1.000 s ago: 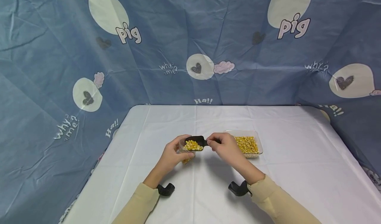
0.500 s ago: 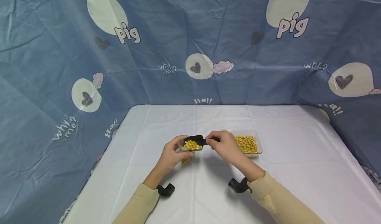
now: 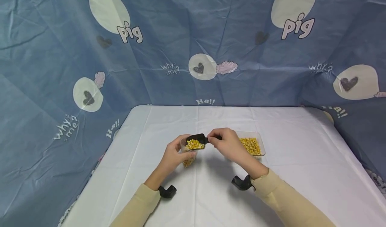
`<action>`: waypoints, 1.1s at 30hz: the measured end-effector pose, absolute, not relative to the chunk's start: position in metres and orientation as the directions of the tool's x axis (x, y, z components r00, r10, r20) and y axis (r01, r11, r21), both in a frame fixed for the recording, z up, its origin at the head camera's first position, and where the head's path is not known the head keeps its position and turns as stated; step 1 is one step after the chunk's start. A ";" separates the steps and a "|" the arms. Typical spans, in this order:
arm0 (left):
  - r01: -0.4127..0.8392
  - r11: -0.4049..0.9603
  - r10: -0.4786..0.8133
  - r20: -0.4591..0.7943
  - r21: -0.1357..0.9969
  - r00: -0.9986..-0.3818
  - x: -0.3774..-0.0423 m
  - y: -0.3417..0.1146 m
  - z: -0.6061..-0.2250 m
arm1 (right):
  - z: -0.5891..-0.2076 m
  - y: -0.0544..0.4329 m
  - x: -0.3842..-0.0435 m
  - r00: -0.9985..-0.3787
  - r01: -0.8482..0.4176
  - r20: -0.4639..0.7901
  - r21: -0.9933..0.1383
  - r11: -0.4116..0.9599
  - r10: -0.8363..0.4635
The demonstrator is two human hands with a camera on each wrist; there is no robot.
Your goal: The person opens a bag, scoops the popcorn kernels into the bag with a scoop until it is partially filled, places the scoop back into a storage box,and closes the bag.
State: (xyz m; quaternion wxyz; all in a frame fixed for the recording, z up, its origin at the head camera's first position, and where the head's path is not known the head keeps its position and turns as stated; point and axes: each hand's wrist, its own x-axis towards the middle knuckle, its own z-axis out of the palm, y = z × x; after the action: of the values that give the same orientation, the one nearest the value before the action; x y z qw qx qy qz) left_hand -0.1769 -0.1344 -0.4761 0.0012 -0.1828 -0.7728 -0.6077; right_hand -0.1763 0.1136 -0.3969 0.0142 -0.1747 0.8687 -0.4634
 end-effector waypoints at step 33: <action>0.236 0.163 0.263 0.188 0.958 -0.946 -0.178 -0.130 -0.467 | -0.367 0.108 -0.189 -0.869 -0.451 0.192 -0.688 0.568 -0.457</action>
State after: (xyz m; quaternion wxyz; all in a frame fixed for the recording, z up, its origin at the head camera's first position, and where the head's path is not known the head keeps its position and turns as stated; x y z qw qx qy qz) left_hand -0.1782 -0.1301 -0.4673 -0.0109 -0.1636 -0.7624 -0.6260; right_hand -0.1888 0.1079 -0.3673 0.0039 -0.2563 0.8854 -0.3877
